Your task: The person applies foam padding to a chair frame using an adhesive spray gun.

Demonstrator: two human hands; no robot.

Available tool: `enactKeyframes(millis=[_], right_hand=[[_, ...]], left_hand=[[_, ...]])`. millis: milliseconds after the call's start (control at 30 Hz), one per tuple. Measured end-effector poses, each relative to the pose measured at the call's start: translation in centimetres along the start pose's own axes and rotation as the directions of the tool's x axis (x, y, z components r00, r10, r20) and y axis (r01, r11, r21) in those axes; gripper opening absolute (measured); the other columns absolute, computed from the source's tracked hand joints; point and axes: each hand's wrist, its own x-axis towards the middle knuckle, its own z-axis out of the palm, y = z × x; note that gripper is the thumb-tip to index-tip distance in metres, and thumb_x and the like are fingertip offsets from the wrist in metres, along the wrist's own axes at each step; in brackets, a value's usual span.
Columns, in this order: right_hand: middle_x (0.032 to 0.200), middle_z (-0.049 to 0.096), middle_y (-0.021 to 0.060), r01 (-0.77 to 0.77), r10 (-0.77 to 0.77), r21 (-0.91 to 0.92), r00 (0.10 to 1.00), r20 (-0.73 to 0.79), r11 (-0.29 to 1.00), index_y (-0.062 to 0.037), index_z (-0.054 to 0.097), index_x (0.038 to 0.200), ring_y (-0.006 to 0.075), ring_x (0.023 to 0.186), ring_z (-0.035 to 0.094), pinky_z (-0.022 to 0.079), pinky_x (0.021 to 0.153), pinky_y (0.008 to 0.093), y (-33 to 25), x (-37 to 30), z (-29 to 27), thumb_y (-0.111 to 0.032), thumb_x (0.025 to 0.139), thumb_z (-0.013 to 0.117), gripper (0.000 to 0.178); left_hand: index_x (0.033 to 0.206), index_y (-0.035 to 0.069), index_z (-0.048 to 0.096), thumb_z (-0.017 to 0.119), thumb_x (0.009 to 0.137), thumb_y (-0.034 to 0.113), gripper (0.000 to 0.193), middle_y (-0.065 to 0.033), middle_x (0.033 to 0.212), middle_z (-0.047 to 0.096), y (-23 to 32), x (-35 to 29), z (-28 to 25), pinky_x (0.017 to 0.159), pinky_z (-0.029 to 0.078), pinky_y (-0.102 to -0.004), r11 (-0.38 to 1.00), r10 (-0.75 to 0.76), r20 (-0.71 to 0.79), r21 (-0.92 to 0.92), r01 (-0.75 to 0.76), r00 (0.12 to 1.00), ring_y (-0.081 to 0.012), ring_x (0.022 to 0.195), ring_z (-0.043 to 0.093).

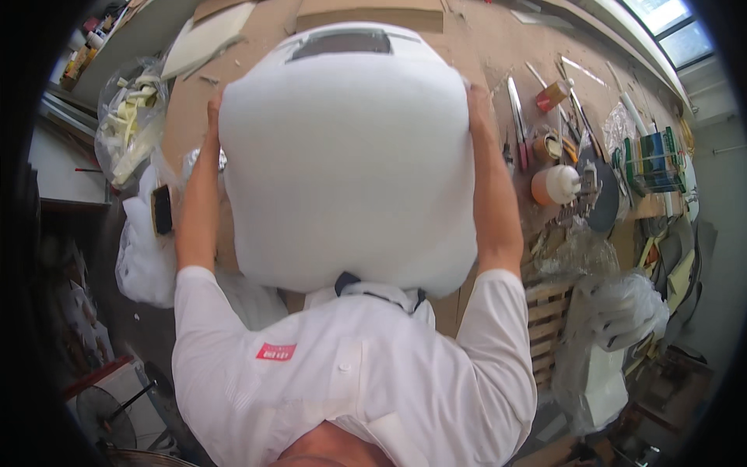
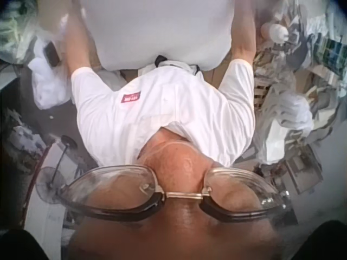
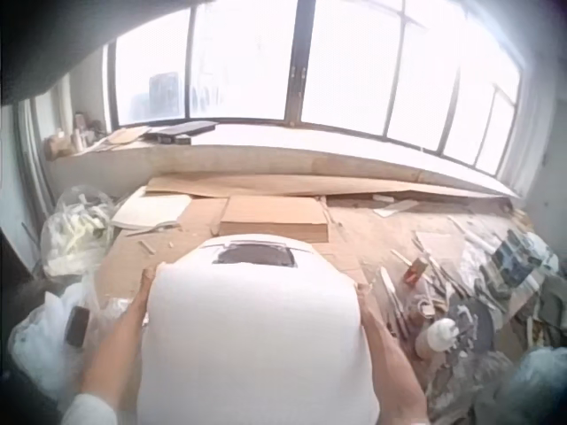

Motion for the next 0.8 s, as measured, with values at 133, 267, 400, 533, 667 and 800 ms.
enactKeyframes(millis=[133,267,400,533,667,800], right_hand=[[0.117,0.062,0.0188,0.012,-0.002,-0.059,0.987,0.158,0.998,0.0080,0.056,0.119,0.0321,0.105,0.058,0.045,0.089,0.0428,0.6,1.1,-1.9,-0.053,0.092,0.046,0.068],[0.123,0.057,0.0127,-0.521,-0.256,0.757,0.729,0.635,0.395,-0.0013,0.043,0.136,0.0239,0.111,0.052,0.039,0.098,0.0382,4.9,-8.3,-11.3,-0.051,0.099,0.030,0.063],[0.104,0.060,0.0065,-0.194,0.091,0.415,0.963,0.255,0.889,0.0004,0.058,0.118,0.0159,0.096,0.051,0.040,0.091,0.0340,1.5,-14.5,-5.0,-0.050,0.096,0.042,0.057],[0.073,0.062,0.0021,0.152,-0.021,0.386,0.946,-0.322,0.910,0.0002,0.060,0.080,0.0088,0.064,0.053,0.044,0.057,0.0240,0.8,-16.6,-5.1,-0.023,0.098,0.050,0.031],[0.074,0.064,0.0120,0.135,-0.236,-0.310,0.919,-0.315,0.941,0.0045,0.059,0.086,0.0211,0.065,0.058,0.047,0.062,0.0357,3.9,-13.6,-1.6,-0.024,0.099,0.044,0.035],[0.106,0.064,0.0225,0.086,-0.212,-0.598,0.967,-0.143,0.797,0.0050,0.060,0.103,0.0300,0.098,0.060,0.045,0.086,0.0412,19.8,-8.6,2.9,-0.016,0.094,0.044,0.028]], left_hand=[[0.109,0.008,0.066,0.049,0.094,0.045,0.044,-0.0026,0.094,0.068,-1.7,-1.9,-3.9,0.067,0.051,-0.0322,0.876,-0.249,-0.086,0.405,0.262,0.965,-0.0187,0.075,0.064],[0.122,0.010,0.054,0.033,0.093,0.064,0.065,-0.0060,0.111,0.059,5.5,-8.3,-3.9,0.081,0.046,-0.0310,0.620,-0.500,0.238,-0.573,0.536,0.833,-0.0168,0.098,0.058],[0.121,0.015,0.056,0.043,0.095,0.052,0.047,-0.0044,0.106,0.062,-12.0,-21.2,-11.2,0.082,0.044,-0.0308,0.553,-0.469,0.488,-0.488,0.676,0.736,-0.0152,0.088,0.057],[0.084,0.000,0.062,0.049,0.094,0.040,0.043,-0.0121,0.084,0.068,-6.8,-21.4,-0.1,0.068,0.046,-0.0451,0.919,-0.382,-0.400,-0.069,0.388,0.833,-0.0290,0.079,0.065],[0.097,-0.001,0.062,0.043,0.096,0.028,0.034,-0.0251,0.086,0.064,-0.7,-19.1,0.2,0.075,0.048,-0.0480,0.898,-0.214,-0.270,0.324,0.298,0.939,-0.0434,0.081,0.062],[0.112,0.000,0.058,0.040,0.096,0.018,0.030,-0.0256,0.093,0.063,9.7,-17.1,2.6,0.081,0.048,-0.0457,0.847,-0.298,-0.113,0.428,0.317,0.948,-0.0404,0.090,0.061]])
